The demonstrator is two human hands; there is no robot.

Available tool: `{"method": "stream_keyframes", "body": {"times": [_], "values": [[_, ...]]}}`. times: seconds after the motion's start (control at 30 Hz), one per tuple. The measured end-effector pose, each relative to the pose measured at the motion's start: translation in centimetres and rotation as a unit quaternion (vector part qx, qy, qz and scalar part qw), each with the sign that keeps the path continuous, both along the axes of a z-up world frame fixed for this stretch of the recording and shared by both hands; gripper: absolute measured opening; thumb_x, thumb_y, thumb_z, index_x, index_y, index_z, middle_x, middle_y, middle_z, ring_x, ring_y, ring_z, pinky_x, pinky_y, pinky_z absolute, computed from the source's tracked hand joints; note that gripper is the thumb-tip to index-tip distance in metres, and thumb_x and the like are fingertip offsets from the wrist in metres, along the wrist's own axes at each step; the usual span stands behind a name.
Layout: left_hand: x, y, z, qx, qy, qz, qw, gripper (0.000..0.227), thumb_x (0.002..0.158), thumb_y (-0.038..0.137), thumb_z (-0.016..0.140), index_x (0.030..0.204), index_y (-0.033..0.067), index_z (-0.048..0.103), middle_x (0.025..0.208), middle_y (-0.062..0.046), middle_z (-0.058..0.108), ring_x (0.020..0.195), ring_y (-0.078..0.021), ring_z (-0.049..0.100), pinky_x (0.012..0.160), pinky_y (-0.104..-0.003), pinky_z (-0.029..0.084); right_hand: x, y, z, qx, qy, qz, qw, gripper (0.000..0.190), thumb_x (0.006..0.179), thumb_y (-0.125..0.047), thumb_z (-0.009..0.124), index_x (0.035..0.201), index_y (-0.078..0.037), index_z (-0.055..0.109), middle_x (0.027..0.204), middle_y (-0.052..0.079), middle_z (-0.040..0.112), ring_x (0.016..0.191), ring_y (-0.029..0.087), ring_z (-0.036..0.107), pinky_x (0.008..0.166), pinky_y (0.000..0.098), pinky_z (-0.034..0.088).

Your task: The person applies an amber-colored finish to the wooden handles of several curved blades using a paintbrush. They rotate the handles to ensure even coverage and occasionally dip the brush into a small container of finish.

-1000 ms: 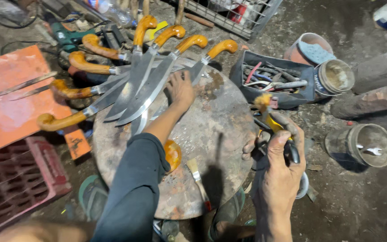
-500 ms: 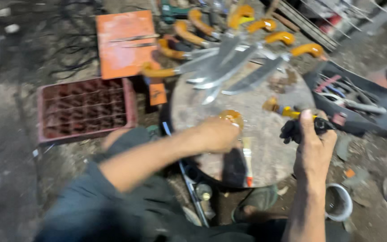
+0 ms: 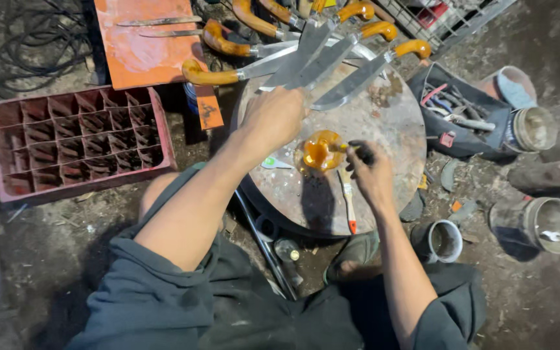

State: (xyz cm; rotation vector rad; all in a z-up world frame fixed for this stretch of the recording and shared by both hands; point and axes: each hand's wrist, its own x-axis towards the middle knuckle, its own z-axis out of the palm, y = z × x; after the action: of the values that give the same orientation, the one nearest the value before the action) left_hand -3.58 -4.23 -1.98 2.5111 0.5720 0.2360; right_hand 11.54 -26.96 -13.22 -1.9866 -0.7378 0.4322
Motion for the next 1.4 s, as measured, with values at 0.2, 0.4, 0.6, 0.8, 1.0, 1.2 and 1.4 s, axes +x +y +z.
{"method": "stream_keyframes", "body": {"times": [0.2, 0.4, 0.6, 0.8, 1.0, 1.2, 1.4], "values": [[-0.6, 1.4, 0.6, -0.026, -0.009, 0.012, 1.000, 0.024, 0.092, 0.026, 0.069, 0.100, 0.0044, 0.073, 0.089, -0.026, 0.072, 0.089, -0.0466, 0.070, 0.078, -0.058, 0.053, 0.2, 1.3, -2.2, -0.115, -0.104, 0.023, 0.988, 0.019, 0.095, -0.017, 0.070, 0.106, -0.002, 0.072, 0.077, 0.010, 0.073, 0.069, 0.015, 0.069, 0.065, 0.0317, 0.052], [-0.3, 2.3, -0.3, -0.031, -0.030, 0.025, 0.999, 0.022, 0.092, 0.024, 0.069, 0.102, 0.0055, 0.074, 0.089, -0.026, 0.072, 0.087, -0.0466, 0.070, 0.076, -0.056, 0.054, 0.0, 2.8, -2.1, -0.071, -0.058, -0.014, 0.996, 0.018, 0.097, -0.018, 0.066, 0.107, -0.003, 0.070, 0.076, 0.007, 0.072, 0.067, 0.013, 0.066, 0.060, 0.0305, 0.052], [1.5, 1.3, -1.5, 0.012, 0.023, 0.013, 1.000, 0.014, 0.090, 0.015, 0.066, 0.095, 0.0067, 0.077, 0.091, -0.023, 0.075, 0.091, -0.0388, 0.074, 0.080, -0.052, 0.059, -0.2, 3.1, -1.7, -0.054, 0.043, -0.014, 0.998, 0.018, 0.096, -0.019, 0.067, 0.103, -0.003, 0.070, 0.074, 0.006, 0.069, 0.061, 0.013, 0.063, 0.055, 0.0304, 0.049], [2.5, 0.3, -2.7, 0.009, 0.018, 0.000, 1.000, 0.017, 0.089, 0.019, 0.068, 0.095, 0.0060, 0.077, 0.095, -0.022, 0.074, 0.092, -0.0411, 0.072, 0.079, -0.054, 0.057, 0.2, 3.2, -1.9, -0.055, 0.051, -0.014, 0.997, 0.017, 0.095, -0.017, 0.065, 0.098, -0.001, 0.071, 0.072, 0.007, 0.068, 0.059, 0.014, 0.062, 0.053, 0.0292, 0.048], [2.2, 0.6, -2.6, -0.003, 0.011, -0.011, 1.000, 0.019, 0.089, 0.018, 0.067, 0.102, 0.0062, 0.075, 0.095, -0.022, 0.073, 0.094, -0.0424, 0.071, 0.079, -0.055, 0.056, 0.3, 2.5, -2.8, -0.061, -0.134, 0.001, 0.989, 0.016, 0.093, -0.016, 0.068, 0.098, -0.001, 0.072, 0.074, 0.009, 0.070, 0.064, 0.013, 0.066, 0.060, 0.0304, 0.051], [2.5, 0.6, -3.3, 0.007, 0.067, -0.015, 0.998, 0.020, 0.088, 0.012, 0.064, 0.103, 0.0072, 0.075, 0.096, -0.022, 0.073, 0.093, -0.0428, 0.071, 0.081, -0.056, 0.056, 0.7, 3.1, -3.8, -0.050, -0.015, -0.037, 0.998, 0.018, 0.093, -0.021, 0.068, 0.098, -0.004, 0.072, 0.073, 0.008, 0.073, 0.063, 0.015, 0.067, 0.059, 0.0317, 0.052], [2.3, 3.6, -2.6, 0.059, 0.052, 0.062, 0.995, 0.019, 0.086, 0.007, 0.062, 0.101, 0.0076, 0.074, 0.099, -0.023, 0.073, 0.096, -0.0417, 0.072, 0.082, -0.055, 0.057, 0.6, 2.8, -3.3, -0.087, 0.068, -0.048, 0.993, 0.024, 0.093, -0.023, 0.068, 0.096, 0.000, 0.072, 0.072, 0.012, 0.071, 0.058, 0.020, 0.066, 0.056, 0.0362, 0.050]]}}
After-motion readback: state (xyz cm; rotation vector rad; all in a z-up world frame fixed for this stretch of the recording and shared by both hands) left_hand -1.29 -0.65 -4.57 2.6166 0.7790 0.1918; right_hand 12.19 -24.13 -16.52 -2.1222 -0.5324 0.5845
